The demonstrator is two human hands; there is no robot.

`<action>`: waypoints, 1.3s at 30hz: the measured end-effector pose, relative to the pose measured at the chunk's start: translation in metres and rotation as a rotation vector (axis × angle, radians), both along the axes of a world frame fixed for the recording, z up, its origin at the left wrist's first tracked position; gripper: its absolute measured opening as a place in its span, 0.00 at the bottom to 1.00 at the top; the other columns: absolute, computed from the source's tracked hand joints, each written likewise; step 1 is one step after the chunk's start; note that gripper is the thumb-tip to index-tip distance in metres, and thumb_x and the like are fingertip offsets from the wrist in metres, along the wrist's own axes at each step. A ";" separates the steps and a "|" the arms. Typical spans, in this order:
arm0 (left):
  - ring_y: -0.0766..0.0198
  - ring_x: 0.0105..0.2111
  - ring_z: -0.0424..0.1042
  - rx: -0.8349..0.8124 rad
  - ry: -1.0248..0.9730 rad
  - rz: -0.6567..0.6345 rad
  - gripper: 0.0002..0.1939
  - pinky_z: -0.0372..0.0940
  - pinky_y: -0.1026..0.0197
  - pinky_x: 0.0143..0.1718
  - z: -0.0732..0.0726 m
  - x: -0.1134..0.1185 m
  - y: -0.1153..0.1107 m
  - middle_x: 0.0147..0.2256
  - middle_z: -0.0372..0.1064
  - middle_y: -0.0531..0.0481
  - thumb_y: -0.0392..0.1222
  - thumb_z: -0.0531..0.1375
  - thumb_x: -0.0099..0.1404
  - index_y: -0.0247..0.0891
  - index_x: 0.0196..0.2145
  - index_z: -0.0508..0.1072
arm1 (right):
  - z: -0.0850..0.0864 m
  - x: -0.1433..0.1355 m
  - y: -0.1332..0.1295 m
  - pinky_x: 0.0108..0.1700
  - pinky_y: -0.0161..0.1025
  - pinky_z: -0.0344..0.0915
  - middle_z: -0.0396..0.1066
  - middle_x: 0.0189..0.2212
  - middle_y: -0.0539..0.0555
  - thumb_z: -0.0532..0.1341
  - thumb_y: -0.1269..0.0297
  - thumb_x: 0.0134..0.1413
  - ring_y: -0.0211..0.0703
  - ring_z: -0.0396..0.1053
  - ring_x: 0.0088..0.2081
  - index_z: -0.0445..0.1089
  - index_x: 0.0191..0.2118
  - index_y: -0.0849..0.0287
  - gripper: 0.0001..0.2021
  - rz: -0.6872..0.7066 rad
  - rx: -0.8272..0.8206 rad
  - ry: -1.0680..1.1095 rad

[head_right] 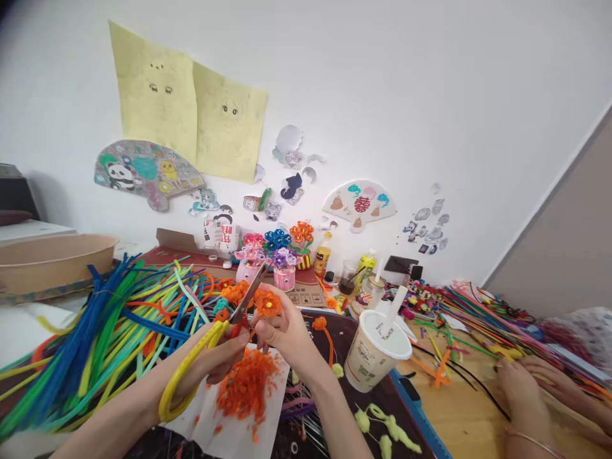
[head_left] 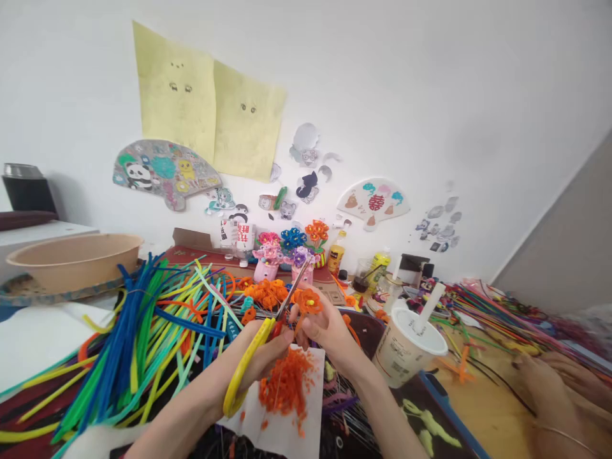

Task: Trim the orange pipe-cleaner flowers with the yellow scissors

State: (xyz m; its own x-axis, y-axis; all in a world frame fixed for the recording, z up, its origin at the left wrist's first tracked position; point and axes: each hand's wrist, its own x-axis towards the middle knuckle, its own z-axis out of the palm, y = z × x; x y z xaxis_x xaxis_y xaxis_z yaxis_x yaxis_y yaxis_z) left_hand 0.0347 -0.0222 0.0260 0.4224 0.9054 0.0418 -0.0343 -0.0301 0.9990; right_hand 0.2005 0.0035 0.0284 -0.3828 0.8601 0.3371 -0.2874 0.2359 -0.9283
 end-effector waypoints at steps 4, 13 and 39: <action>0.74 0.16 0.43 -0.052 -0.011 -0.067 0.22 0.42 0.65 0.18 -0.006 -0.001 -0.003 0.17 0.46 0.64 0.57 0.55 0.64 0.42 0.21 0.56 | 0.001 0.002 0.000 0.21 0.28 0.59 0.69 0.25 0.47 0.73 0.58 0.42 0.30 0.61 0.20 0.73 0.36 0.60 0.16 -0.217 0.021 -0.027; 0.72 0.17 0.43 -0.030 0.070 -0.036 0.22 0.39 0.62 0.20 0.002 -0.002 -0.004 0.18 0.47 0.63 0.59 0.54 0.64 0.41 0.21 0.59 | 0.001 0.011 -0.004 0.15 0.27 0.56 0.66 0.12 0.44 0.72 0.60 0.44 0.30 0.59 0.13 0.69 0.24 0.61 0.13 -0.351 -0.100 0.040; 0.72 0.21 0.46 -0.079 -0.141 -0.061 0.17 0.46 0.66 0.21 0.002 0.001 -0.008 0.21 0.51 0.61 0.55 0.57 0.65 0.40 0.27 0.64 | 0.010 0.011 -0.007 0.21 0.18 0.70 0.75 0.19 0.48 0.78 0.72 0.23 0.31 0.74 0.19 0.74 0.24 0.67 0.16 0.031 -0.954 0.630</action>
